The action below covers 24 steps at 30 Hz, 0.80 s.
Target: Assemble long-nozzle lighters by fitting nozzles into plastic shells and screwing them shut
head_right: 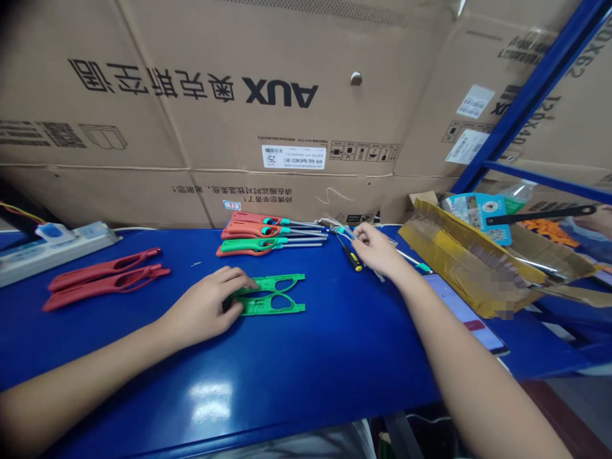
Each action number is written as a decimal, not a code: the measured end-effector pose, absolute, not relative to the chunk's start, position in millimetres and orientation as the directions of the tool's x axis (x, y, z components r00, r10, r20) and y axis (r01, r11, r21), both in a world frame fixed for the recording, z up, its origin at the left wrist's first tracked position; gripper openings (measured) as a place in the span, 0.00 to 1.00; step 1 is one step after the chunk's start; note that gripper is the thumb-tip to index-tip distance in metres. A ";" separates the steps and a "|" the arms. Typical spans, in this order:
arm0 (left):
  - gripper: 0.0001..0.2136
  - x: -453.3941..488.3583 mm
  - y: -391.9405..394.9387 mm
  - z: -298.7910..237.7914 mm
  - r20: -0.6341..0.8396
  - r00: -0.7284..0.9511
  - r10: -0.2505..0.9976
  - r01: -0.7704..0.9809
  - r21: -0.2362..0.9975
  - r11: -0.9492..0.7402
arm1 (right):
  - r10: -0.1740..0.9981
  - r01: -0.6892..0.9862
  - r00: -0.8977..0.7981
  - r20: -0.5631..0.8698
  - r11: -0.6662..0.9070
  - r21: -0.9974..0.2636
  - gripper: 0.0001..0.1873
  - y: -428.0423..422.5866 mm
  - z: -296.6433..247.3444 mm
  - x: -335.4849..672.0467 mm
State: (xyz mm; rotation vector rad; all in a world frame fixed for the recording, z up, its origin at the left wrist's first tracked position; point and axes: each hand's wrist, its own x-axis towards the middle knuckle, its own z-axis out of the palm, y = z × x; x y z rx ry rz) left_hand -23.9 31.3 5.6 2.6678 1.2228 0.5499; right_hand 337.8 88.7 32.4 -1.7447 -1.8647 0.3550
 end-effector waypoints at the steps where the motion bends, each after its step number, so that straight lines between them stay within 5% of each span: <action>1: 0.18 -25.1 32.0 5.9 0.259 0.590 0.765 0.714 0.274 -0.644 | 0.972 0.813 -0.049 0.228 0.172 -0.556 0.04 84.0 30.6 328.0; 9: 0.14 -25.1 34.0 5.3 0.424 0.539 0.728 0.696 0.263 -0.668 | 0.820 0.632 -0.435 0.371 0.572 -0.523 0.08 46.6 20.1 271.3; 24: 0.07 -22.7 28.3 3.3 0.618 0.500 0.606 0.575 0.286 -0.766 | 0.688 0.502 -0.691 0.222 0.678 -0.537 0.09 43.1 23.5 272.3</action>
